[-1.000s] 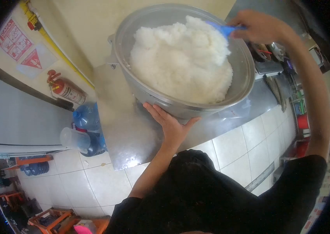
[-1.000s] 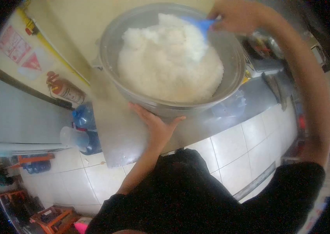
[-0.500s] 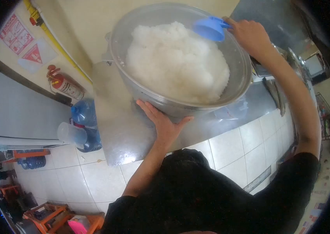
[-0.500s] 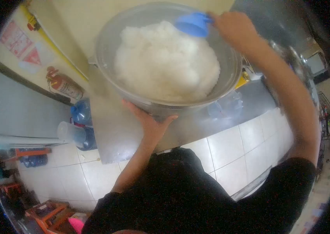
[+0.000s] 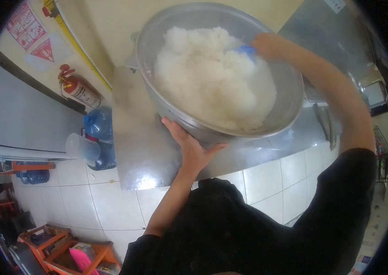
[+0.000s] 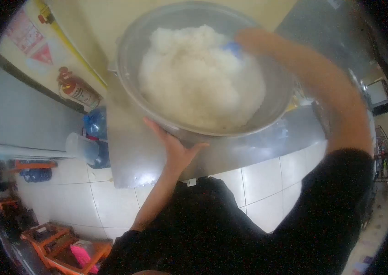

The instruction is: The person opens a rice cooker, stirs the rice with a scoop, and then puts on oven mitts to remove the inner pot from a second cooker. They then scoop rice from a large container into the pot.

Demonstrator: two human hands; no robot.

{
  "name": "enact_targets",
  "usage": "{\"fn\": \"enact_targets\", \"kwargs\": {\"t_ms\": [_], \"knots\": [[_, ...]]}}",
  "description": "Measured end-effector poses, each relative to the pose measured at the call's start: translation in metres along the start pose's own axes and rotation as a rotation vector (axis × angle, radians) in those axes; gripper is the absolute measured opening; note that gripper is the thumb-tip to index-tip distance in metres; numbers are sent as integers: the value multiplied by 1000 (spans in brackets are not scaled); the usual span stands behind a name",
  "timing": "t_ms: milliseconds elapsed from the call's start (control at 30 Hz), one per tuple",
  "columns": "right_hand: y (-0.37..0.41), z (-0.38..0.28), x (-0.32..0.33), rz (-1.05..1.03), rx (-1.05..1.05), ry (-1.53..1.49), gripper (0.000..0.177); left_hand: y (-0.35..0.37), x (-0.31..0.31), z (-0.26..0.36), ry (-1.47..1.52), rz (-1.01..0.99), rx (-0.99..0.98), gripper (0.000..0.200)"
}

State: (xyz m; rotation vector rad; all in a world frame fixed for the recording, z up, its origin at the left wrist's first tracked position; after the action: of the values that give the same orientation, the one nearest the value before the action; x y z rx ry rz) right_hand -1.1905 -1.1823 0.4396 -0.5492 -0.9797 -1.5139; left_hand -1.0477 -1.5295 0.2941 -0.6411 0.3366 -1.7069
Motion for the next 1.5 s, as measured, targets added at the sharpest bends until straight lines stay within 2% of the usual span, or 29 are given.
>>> {"fn": "enact_targets", "kwargs": {"t_ms": [67,100,167,200,267,300,367,400,500,600,667,767,800,867,900,967,1100,1167,1200,1233,1300,1367,1433,1500], "knots": [[13,-13,-15,-241,40,-94,27,2,1,3,1,-6,-18,159],[21,-17,-10,-242,40,-91,27,-1,3,6,1,10,-40,159],[52,-39,10,-76,130,-144,26,-2,4,6,3,18,-38,159],[61,-50,25,-84,126,-143,26,0,4,7,1,21,-42,159],[69,-65,37,-263,11,-207,27,3,1,4,27,18,-27,159],[75,-70,38,-260,-1,-213,27,3,2,3,44,19,-13,159],[81,-87,51,-174,103,-376,29,3,4,5,-9,-14,14,162],[82,-88,51,-170,89,-382,29,4,3,4,-64,-40,54,164],[80,-94,69,-68,148,-261,31,1,5,7,-65,-18,-2,161],[80,-78,96,39,19,-316,34,0,5,12,-40,-33,33,162],[90,-70,127,317,-147,-169,38,0,5,11,-43,-39,48,162],[96,-74,145,362,-255,-74,39,1,6,16,-4,-41,83,162],[93,-66,143,368,-253,-74,39,-1,7,17,40,-41,94,162],[83,-36,142,475,-284,160,37,-2,7,15,23,-39,106,162],[74,-22,132,479,-278,156,37,-2,7,15,8,-53,107,162],[39,8,80,124,-269,272,34,-2,8,12,-10,-41,69,162],[-12,13,21,199,-345,122,32,-1,8,15,-46,-27,39,162],[-27,8,-5,137,-426,-135,30,-6,7,14,-52,-15,27,162],[-22,13,-1,138,-417,-136,30,-6,7,13,-60,-20,24,161],[-10,6,0,124,-229,-141,31,-1,8,9,-64,-25,48,161],[-8,-8,-8,104,-34,-135,31,-4,4,10,-30,-5,20,162],[-10,-16,-29,-12,-40,-124,31,-1,1,3,-5,3,11,162],[3,-38,-15,-3,-8,-85,31,-1,2,1,19,20,0,162],[10,-55,0,0,25,-54,30,1,4,6,-102,-6,-16,162]]}}
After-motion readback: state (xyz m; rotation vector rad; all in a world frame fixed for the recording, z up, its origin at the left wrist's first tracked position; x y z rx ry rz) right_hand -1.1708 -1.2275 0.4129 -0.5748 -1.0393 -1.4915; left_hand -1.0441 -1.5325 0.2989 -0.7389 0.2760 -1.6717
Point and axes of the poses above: each hand's wrist, its own y-axis away from the middle knuckle, its own x-axis out of the back of the hand, z = x × y, the point moved 9 cm from there along -y, towards the middle knuckle, and after that the axes turned 3 degrees about y, right-handed, at the moved point
